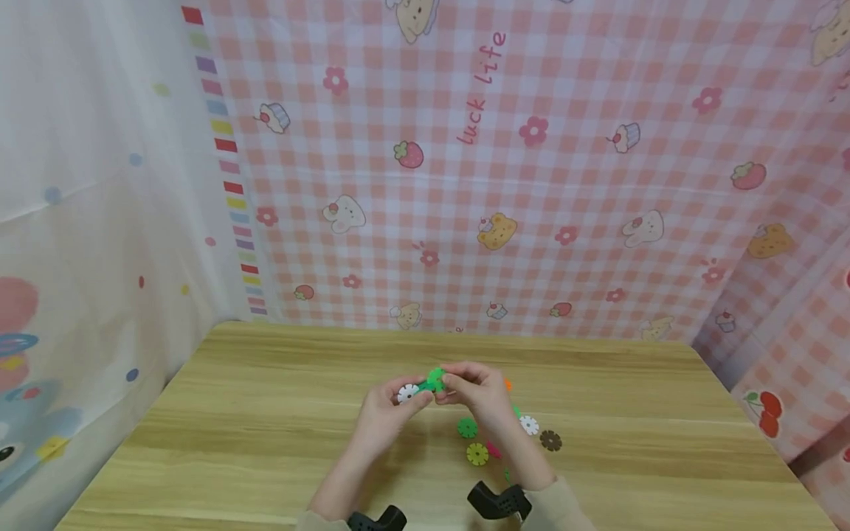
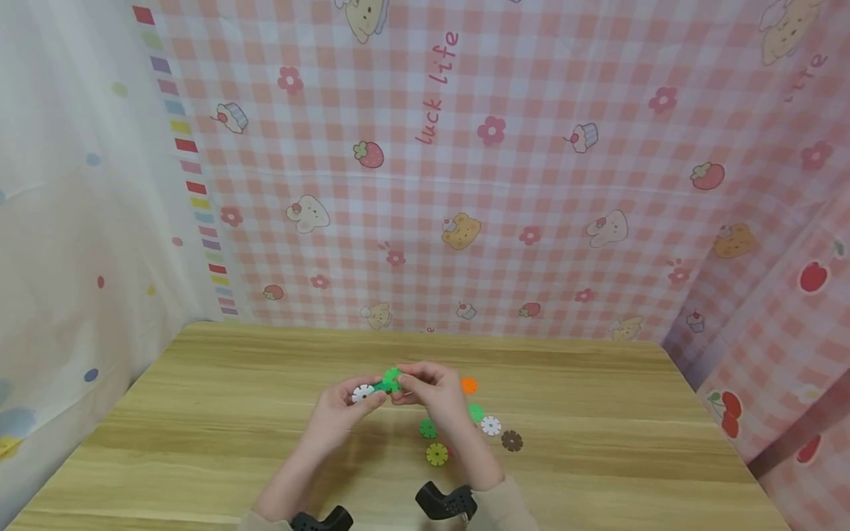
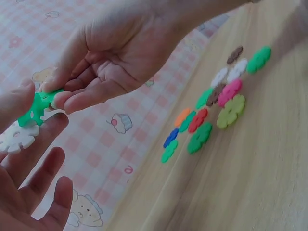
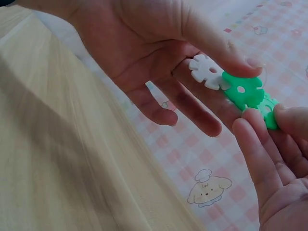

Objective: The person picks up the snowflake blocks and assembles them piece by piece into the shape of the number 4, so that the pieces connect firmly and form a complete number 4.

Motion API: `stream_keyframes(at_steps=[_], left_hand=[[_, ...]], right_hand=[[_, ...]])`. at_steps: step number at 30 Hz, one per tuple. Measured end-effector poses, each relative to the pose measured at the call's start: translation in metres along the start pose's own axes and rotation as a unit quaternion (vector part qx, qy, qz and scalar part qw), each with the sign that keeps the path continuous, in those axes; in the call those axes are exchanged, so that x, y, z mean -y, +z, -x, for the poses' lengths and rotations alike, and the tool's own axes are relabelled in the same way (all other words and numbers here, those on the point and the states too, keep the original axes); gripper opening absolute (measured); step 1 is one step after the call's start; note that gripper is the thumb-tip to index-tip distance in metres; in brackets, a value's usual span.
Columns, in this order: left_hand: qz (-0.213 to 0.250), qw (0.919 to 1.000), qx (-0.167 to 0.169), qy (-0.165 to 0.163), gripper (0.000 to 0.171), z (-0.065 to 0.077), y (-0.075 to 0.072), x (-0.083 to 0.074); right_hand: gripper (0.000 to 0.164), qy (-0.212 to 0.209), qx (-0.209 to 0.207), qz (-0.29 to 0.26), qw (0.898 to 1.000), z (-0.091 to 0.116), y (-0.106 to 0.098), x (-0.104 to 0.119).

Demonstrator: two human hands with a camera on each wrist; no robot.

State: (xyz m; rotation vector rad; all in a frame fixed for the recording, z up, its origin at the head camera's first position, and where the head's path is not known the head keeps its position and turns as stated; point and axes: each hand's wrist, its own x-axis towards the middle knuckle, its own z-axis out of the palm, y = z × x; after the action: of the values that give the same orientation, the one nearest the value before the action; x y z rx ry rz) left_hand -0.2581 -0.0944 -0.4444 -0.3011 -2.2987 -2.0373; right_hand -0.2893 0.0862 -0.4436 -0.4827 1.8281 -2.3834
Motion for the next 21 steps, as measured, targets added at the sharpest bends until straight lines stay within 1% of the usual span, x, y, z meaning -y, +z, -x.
stream_keyframes(at_steps=[3,6,10,11,17,21], left_hand=[[-0.005,0.9999,0.0,-0.011,0.038,-0.001,-0.001,0.0],[-0.018,0.9996,0.012,-0.017,0.038,-0.001,-0.003,-0.001],[-0.029,0.999,0.033,-0.01,0.038,-0.001,-0.006,-0.002],[-0.029,0.9988,0.037,-0.009,0.037,-0.001,-0.007,-0.002],[-0.026,0.9973,0.065,-0.025,0.037,0.001,-0.008,-0.003],[-0.035,0.9951,0.086,-0.033,0.041,0.001,-0.006,-0.001]], right_hand=[[0.018,0.007,-0.007,0.0,1.0,0.0,0.001,-0.001],[0.022,0.008,0.0,0.018,1.0,0.0,0.0,0.001],[0.026,0.008,0.011,0.055,0.998,-0.002,-0.001,0.007],[0.025,0.009,0.011,0.069,0.998,-0.002,-0.002,0.008],[0.018,0.014,0.004,0.152,0.988,-0.001,-0.003,0.01],[0.016,0.019,0.017,0.175,0.984,0.0,-0.002,0.009]])
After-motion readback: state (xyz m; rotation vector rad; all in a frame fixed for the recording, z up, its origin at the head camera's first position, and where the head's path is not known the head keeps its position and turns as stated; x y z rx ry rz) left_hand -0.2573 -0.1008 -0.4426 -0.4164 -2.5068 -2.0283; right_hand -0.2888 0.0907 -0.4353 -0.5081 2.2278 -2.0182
